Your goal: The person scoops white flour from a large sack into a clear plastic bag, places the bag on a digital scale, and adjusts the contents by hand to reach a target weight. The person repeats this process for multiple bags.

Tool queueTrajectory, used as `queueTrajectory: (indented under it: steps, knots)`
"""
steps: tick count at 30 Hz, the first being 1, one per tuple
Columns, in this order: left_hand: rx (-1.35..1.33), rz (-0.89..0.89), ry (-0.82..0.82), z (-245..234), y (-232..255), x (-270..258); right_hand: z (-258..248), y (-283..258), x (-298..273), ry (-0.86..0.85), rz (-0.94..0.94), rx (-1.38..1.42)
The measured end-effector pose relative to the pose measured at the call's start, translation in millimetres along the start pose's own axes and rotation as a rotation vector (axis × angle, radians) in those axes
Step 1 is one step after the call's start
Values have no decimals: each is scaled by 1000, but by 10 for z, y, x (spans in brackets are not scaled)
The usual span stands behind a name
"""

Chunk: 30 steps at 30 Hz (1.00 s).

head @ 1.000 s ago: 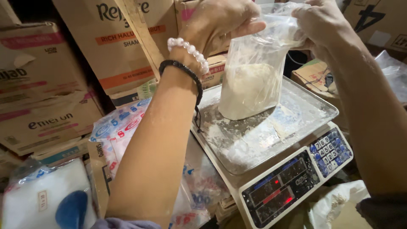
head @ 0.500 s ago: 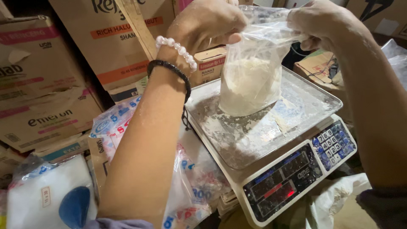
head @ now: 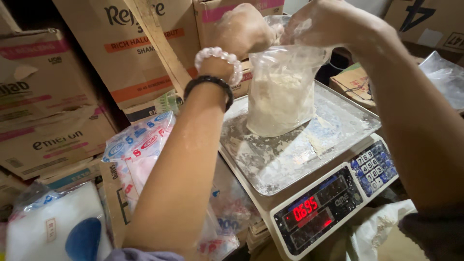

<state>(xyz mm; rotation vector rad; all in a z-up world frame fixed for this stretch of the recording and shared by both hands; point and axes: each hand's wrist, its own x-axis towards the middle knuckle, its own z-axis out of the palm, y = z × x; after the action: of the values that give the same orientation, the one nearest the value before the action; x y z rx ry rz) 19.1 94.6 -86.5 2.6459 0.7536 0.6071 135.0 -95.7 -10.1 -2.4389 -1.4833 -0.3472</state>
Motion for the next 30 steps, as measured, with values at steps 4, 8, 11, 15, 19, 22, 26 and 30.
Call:
queueTrajectory:
  steps: [4,8,11,15,19,22,26,30]
  knots:
    - [30,-48,-8,183,-48,58,-79,-205,-36,-160,312,-217]
    - [40,-73,-14,192,-136,128,-202,-365,-99,-274,397,-257]
    - [42,-87,-15,166,-182,168,-255,-379,-90,-350,425,-253]
    - [52,-98,-7,100,-220,209,-227,-285,-83,-365,413,-221]
    - [40,-100,-15,30,-216,125,-184,-160,-57,-347,380,-172]
    - [21,-83,-17,-72,-115,-35,-126,-107,-51,-302,324,-131]
    - [-115,33,40,-375,291,-180,-95,-118,-71,-198,202,-130]
    - [-236,113,149,-583,584,-378,-168,-133,-160,-62,163,-41]
